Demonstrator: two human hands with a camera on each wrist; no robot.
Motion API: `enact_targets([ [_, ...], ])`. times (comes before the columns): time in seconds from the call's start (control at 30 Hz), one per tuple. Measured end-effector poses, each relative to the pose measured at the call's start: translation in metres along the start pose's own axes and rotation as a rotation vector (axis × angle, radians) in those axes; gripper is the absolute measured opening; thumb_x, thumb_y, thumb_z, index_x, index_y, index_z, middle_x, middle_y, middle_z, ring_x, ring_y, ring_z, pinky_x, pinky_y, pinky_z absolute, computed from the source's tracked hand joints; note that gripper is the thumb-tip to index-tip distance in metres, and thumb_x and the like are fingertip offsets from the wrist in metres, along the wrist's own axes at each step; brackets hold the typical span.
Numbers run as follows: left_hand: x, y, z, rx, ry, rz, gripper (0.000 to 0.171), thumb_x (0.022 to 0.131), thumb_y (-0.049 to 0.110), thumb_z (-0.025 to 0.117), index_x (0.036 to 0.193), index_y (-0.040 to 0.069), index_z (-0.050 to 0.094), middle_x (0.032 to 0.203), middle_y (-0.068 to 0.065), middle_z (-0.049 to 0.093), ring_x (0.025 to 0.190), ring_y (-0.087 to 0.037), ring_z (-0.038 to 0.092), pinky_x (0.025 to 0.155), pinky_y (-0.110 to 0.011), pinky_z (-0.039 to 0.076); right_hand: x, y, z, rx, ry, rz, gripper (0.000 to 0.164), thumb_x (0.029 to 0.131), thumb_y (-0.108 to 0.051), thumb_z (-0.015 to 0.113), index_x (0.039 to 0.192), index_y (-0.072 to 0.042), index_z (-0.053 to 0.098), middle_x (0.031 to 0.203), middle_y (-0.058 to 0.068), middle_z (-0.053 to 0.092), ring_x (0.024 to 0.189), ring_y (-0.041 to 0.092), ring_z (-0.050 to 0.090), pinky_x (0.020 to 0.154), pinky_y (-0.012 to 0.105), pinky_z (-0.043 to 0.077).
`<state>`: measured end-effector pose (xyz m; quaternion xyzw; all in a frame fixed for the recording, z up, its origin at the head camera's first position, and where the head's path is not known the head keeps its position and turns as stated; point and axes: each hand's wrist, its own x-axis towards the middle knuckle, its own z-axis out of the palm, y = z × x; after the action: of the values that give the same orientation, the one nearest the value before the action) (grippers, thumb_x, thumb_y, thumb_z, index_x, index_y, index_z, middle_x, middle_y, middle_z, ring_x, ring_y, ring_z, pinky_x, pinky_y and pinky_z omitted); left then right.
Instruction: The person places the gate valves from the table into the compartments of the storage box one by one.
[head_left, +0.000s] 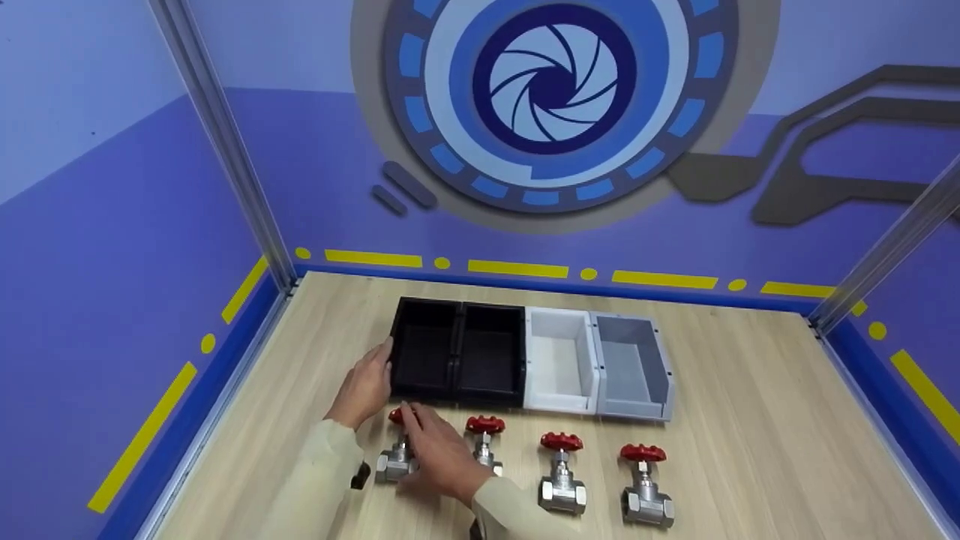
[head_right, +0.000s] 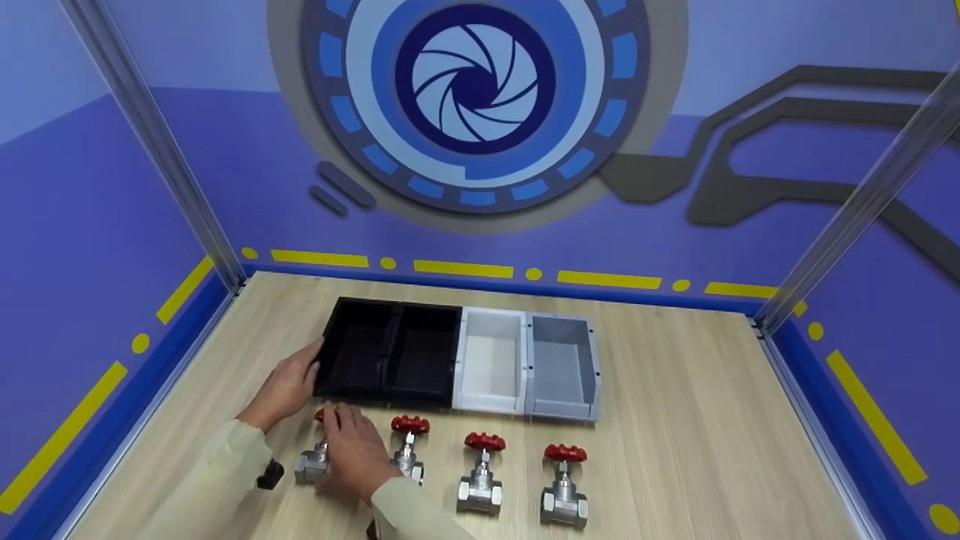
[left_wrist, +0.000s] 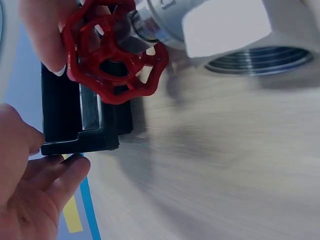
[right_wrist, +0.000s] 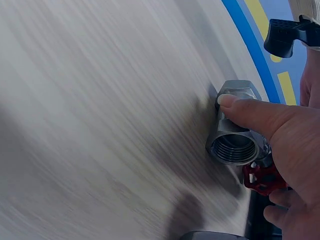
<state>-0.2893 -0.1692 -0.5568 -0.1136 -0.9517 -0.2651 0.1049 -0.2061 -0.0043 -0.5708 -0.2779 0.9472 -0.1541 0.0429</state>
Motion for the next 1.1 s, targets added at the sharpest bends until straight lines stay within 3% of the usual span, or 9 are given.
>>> enact_targets([
  [0.27,0.002,0.0,0.001,-0.001,-0.004,0.012,0.047,0.096,0.002,0.049,0.143,-0.003,0.043,0.136,-0.022,0.055,0.124,-0.035,0.055,0.101,-0.046,0.046,0.001,-0.002,0.0,0.027,-0.02,0.038,0.117,0.067,-0.05,0.084,0.155,-0.009,0.019,0.155,0.015,0.033,0.142,0.028,0.036,0.113,0.04,0.036],
  [0.57,0.006,0.001,0.001,0.035,-0.003,0.02,0.048,0.094,-0.002,0.048,0.142,-0.005,0.043,0.131,-0.023,0.057,0.118,-0.037,0.058,0.096,-0.046,0.049,0.004,-0.008,0.0,0.02,-0.013,0.078,0.114,0.064,-0.044,0.088,0.152,-0.007,0.026,0.151,0.015,0.038,0.139,0.03,0.04,0.113,0.04,0.036],
  [0.8,0.008,0.004,0.003,0.037,-0.035,-0.032,0.052,0.092,-0.005,0.049,0.144,-0.004,0.041,0.135,-0.022,0.055,0.12,-0.036,0.057,0.096,-0.045,0.049,0.006,-0.011,0.001,-0.023,0.004,0.073,0.109,0.063,-0.043,0.088,0.148,-0.006,0.03,0.147,0.015,0.041,0.136,0.032,0.043,0.113,0.041,0.036],
  [1.1,0.01,0.008,0.007,0.083,-0.019,-0.06,0.055,0.088,-0.007,0.052,0.143,-0.004,0.043,0.123,-0.023,0.062,0.102,-0.037,0.064,0.085,-0.045,0.053,0.008,-0.014,0.003,-0.051,-0.003,0.107,0.115,0.057,-0.047,0.09,0.148,-0.01,0.03,0.146,0.012,0.042,0.136,0.031,0.043,0.112,0.046,0.036],
])
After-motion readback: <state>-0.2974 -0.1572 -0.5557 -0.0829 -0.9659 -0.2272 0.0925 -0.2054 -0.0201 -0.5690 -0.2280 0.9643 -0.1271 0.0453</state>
